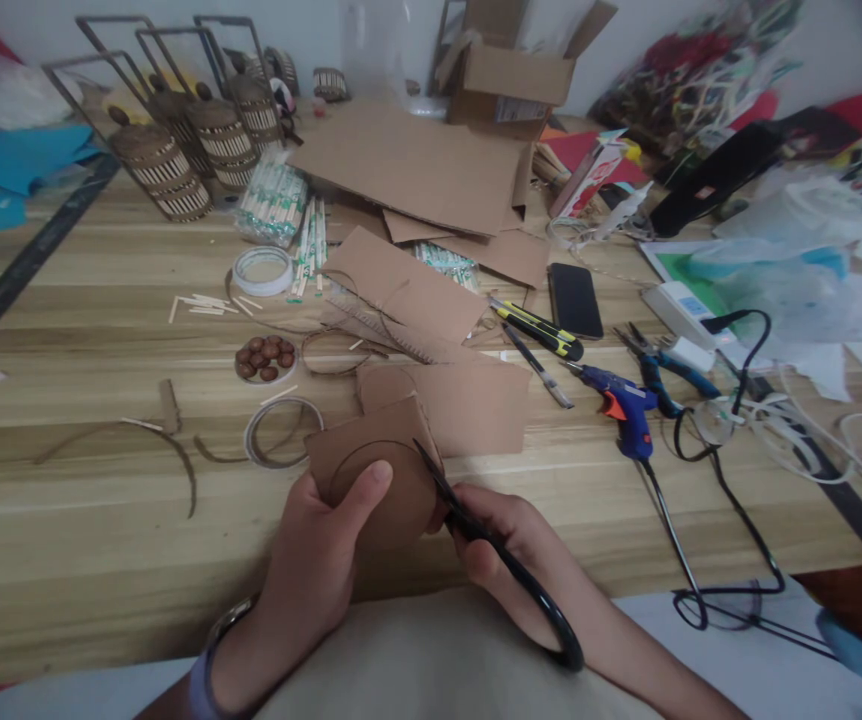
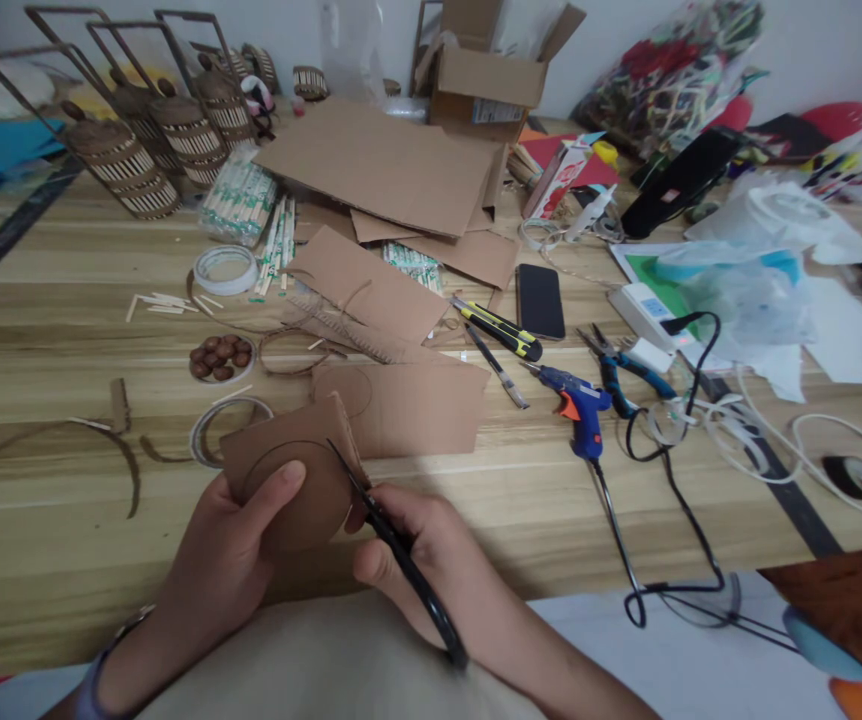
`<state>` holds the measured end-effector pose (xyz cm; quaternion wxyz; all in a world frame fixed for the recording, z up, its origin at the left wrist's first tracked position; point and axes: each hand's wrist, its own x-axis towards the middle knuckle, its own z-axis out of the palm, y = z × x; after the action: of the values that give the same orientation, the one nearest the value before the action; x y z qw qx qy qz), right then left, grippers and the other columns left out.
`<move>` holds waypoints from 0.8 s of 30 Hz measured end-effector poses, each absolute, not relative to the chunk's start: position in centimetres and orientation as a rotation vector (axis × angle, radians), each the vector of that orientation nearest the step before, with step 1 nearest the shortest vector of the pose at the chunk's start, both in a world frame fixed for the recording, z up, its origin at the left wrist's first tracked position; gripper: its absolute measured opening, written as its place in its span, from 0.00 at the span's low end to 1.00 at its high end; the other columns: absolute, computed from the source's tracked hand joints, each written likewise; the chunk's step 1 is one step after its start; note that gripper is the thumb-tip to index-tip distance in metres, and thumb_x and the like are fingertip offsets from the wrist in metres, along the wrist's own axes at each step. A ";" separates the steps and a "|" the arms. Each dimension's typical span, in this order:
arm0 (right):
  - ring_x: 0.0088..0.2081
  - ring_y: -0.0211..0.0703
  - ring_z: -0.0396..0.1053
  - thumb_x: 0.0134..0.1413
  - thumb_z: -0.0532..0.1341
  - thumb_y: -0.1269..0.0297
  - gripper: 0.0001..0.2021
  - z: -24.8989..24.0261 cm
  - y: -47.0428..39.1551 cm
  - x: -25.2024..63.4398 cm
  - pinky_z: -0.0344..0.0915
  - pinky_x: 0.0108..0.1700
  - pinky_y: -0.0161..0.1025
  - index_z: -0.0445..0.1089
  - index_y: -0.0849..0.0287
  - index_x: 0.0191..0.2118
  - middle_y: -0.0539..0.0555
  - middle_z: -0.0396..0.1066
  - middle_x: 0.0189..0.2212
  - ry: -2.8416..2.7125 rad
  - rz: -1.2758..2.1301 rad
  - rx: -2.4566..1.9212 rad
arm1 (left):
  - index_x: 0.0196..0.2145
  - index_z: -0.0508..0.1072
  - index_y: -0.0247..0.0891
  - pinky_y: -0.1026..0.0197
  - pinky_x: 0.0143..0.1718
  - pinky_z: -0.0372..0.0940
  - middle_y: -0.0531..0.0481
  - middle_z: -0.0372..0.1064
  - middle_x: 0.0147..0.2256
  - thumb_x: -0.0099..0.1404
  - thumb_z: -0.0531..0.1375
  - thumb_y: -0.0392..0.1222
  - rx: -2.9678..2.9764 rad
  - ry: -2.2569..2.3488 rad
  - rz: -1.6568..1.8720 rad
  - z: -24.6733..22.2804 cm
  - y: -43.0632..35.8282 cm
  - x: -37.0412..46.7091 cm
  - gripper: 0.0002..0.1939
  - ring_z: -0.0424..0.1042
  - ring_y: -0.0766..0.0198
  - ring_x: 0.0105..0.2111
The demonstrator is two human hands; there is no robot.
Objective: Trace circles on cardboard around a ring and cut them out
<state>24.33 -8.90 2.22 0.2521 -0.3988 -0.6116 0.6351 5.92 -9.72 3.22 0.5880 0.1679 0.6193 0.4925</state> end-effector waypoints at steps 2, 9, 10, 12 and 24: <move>0.26 0.37 0.50 0.57 0.52 0.24 0.37 2.3 -8.9 24.3 0.50 0.27 0.35 0.70 0.60 0.36 0.46 0.55 0.24 -1.662 1.725 -1.098 | 0.36 0.80 0.34 0.52 0.37 0.77 0.43 0.83 0.30 0.44 0.77 0.58 0.388 1.438 1.147 3.2 -9.7 5.9 0.28 0.83 0.45 0.34; 0.24 0.36 0.49 0.56 0.51 0.22 0.39 2.4 -8.8 24.2 0.49 0.25 0.34 0.70 0.60 0.36 0.45 0.53 0.23 -1.694 1.694 -1.154 | 0.35 0.81 0.35 0.53 0.35 0.77 0.42 0.83 0.31 0.45 0.76 0.58 0.421 1.444 1.150 3.2 -9.7 5.9 0.27 0.82 0.45 0.34; 0.24 0.36 0.48 0.56 0.51 0.22 0.39 2.3 -8.8 24.2 0.49 0.25 0.34 0.70 0.60 0.36 0.45 0.53 0.23 -1.692 1.699 -1.154 | 0.35 0.81 0.35 0.53 0.35 0.76 0.42 0.83 0.31 0.45 0.76 0.58 0.425 1.449 1.142 3.3 -9.7 5.8 0.27 0.82 0.46 0.34; 0.24 0.36 0.48 0.56 0.51 0.22 0.39 2.2 -8.9 24.2 0.49 0.26 0.34 0.70 0.60 0.36 0.45 0.52 0.23 -1.687 1.706 -1.152 | 0.35 0.81 0.35 0.53 0.35 0.76 0.42 0.83 0.31 0.45 0.76 0.59 0.430 1.459 1.133 3.2 -9.8 5.8 0.27 0.82 0.46 0.34; 0.25 0.36 0.48 0.55 0.53 0.23 0.37 2.0 -9.0 24.4 0.48 0.25 0.34 0.69 0.59 0.35 0.45 0.53 0.23 -1.672 1.722 -1.167 | 0.34 0.81 0.36 0.55 0.33 0.75 0.42 0.83 0.32 0.48 0.75 0.56 0.437 1.428 1.141 3.2 -9.8 5.6 0.23 0.81 0.48 0.33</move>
<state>24.35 -8.96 1.98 0.2345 -0.4251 -0.6091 0.6272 5.62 -9.85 3.16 0.5901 0.1877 0.6135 0.4901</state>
